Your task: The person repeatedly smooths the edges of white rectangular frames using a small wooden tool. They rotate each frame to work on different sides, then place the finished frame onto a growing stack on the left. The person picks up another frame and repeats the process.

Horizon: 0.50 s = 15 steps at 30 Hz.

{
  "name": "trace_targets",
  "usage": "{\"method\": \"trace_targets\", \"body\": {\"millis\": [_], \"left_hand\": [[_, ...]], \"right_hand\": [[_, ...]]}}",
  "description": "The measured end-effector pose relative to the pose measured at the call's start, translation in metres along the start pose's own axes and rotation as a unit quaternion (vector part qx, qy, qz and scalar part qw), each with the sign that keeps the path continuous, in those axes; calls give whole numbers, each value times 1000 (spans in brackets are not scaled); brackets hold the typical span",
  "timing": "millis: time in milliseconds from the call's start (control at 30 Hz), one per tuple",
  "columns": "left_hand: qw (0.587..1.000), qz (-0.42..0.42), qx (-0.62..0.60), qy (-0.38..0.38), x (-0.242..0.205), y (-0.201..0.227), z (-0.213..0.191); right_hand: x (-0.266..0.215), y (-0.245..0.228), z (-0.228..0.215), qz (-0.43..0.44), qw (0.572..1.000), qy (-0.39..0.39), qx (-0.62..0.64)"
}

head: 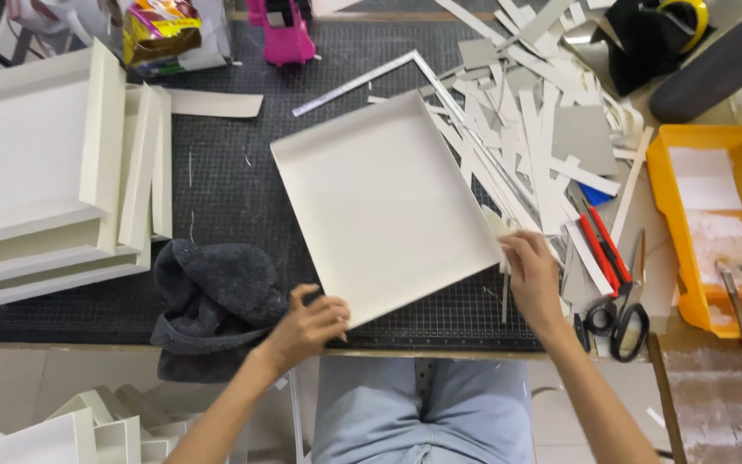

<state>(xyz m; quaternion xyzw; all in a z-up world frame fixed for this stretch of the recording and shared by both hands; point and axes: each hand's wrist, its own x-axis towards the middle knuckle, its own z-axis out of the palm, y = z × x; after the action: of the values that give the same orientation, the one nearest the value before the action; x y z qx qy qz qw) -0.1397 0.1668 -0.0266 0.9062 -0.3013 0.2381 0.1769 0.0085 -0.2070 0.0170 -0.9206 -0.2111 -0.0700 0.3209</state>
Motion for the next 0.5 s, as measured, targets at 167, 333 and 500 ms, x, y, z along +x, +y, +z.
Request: {"method": "trace_targets", "body": {"millis": [167,333,500], "left_hand": [[999,7,-49,-11,5,26,20],[997,-10,-64,-39,13,24,26],[990,-74,-119,21,53,20,1]], "right_hand": [[-29,27,-8,106,993,57,11],[-43,51,-10,200,974,-36,-101],[-8,-93,-85,364,927,-4,89]]}}
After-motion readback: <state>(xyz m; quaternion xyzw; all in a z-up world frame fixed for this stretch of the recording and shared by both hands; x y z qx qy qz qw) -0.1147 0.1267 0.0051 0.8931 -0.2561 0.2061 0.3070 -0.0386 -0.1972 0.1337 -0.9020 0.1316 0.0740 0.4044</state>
